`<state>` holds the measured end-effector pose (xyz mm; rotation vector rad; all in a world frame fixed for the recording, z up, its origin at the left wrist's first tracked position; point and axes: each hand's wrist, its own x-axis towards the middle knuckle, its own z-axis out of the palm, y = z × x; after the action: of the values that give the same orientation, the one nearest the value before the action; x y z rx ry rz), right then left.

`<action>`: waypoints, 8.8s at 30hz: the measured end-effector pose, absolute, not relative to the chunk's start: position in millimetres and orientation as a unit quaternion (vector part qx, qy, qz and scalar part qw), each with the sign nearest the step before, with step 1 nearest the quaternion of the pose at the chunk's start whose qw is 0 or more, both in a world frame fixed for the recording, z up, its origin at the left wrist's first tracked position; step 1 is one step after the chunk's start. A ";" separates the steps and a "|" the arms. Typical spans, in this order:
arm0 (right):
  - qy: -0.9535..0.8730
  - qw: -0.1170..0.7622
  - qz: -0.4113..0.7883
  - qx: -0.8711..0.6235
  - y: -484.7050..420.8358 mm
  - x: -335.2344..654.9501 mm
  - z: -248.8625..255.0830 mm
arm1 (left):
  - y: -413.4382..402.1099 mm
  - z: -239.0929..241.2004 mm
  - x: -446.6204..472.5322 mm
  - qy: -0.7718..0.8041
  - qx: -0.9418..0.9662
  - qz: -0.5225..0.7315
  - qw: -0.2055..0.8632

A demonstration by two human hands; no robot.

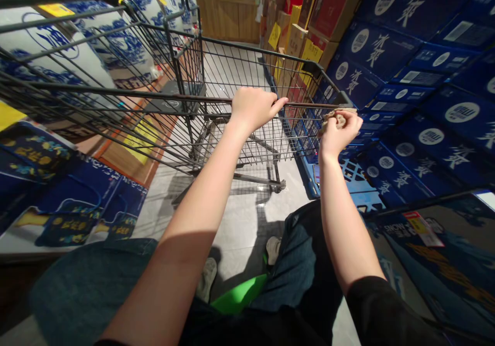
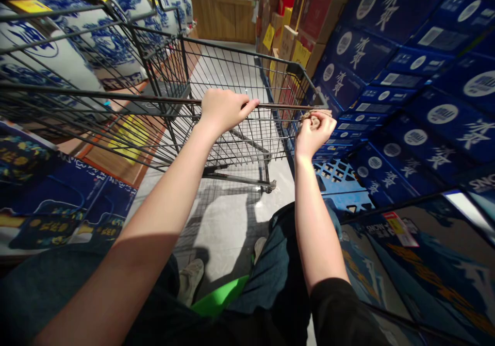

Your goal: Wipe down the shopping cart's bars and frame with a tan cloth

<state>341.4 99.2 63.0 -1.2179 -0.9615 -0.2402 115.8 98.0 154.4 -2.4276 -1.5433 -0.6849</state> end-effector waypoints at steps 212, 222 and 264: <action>-0.554 0.620 -0.128 -0.540 69.2 318.2 68.3 | 75.1 154.7 121.8 -0.515 -0.818 -0.234 0.104; -0.589 0.624 -0.096 -0.505 67.1 312.4 63.9 | 73.7 155.0 121.0 -0.518 -0.816 -0.238 0.100; -0.386 0.785 0.101 -0.473 91.8 328.8 45.5 | 72.5 156.7 121.9 -0.521 -0.817 -0.218 0.113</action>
<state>328.8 91.8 45.5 -1.0211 -0.8333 0.2170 121.9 72.5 156.7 -2.3969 -1.5290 -0.6401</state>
